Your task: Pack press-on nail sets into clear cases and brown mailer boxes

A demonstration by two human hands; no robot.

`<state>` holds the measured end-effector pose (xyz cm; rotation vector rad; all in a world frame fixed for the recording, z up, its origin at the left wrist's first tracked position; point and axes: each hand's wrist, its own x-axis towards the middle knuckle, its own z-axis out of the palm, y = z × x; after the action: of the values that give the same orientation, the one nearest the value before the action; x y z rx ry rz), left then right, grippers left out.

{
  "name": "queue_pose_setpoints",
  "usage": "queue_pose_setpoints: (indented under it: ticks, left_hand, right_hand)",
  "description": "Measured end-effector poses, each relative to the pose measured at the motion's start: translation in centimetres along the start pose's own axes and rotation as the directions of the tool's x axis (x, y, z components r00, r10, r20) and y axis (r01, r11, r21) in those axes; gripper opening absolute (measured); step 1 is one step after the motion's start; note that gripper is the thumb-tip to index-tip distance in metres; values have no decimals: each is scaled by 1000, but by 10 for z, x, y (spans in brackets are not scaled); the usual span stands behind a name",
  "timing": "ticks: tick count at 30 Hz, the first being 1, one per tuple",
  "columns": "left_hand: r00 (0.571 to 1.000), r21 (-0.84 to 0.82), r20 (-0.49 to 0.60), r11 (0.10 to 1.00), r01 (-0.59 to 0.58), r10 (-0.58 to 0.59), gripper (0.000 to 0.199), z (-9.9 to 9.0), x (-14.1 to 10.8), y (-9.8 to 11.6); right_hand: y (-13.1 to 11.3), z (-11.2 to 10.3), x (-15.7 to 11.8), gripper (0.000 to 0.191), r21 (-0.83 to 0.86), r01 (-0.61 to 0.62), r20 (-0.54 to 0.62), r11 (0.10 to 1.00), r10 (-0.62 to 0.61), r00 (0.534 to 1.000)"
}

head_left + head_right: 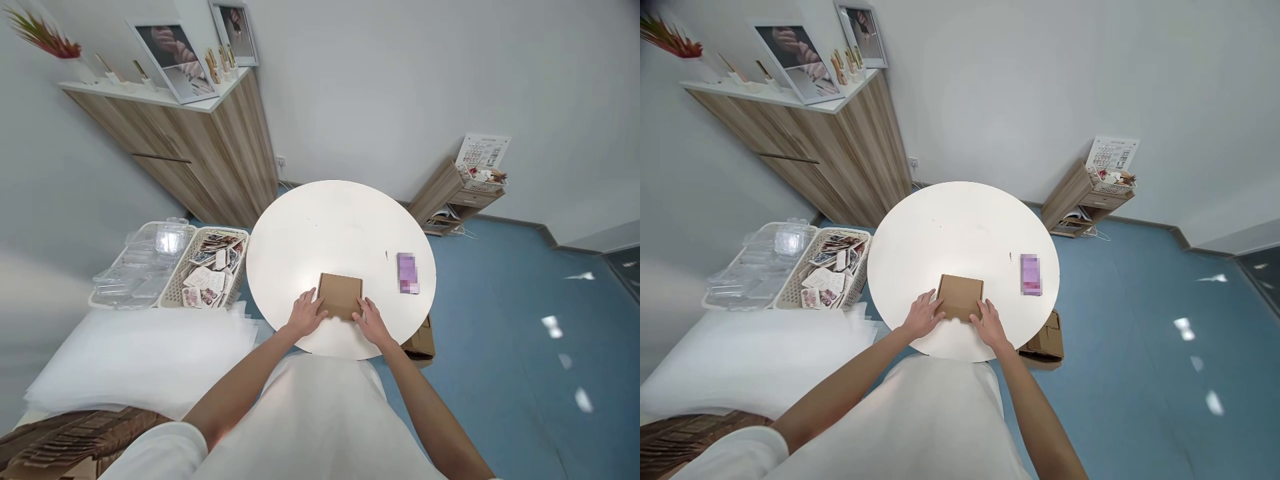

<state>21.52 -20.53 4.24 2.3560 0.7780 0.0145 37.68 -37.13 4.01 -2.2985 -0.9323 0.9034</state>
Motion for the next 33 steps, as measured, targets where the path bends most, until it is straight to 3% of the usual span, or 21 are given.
queue_pose_setpoints:
  ticks: [3,7,12,17,20,25,33]
  left_hand:
    - [999,-81,8,996,33,-33,55,3,0,-3]
    - [995,-251,65,963,95,-81,64,4,-4,-12]
    - [996,-405,65,914,-24,54,71,1,-10,-18]
    - [997,-389,-25,918,-79,75,83,-5,-13,-14]
    - [994,-361,-76,926,-106,84,74,-11,-13,-11]
    - [999,-346,-54,938,-25,7,46,-17,-2,-6]
    - [1000,-197,-8,980,8,-10,43,-21,13,-2]
  right_hand:
    - [2,1,-2,60,62,54,-64,997,-51,997]
    - [9,9,-11,64,144,35,-126,989,-17,992]
    - [11,26,-18,72,141,72,-102,987,-58,993]
    - [3,22,-20,72,227,131,-161,965,-95,982]
    - [-4,9,-23,66,244,116,-149,963,-81,985]
    - [-19,-11,-20,54,236,50,-137,971,-17,990]
    - [-32,-28,4,48,214,-17,-148,977,50,988]
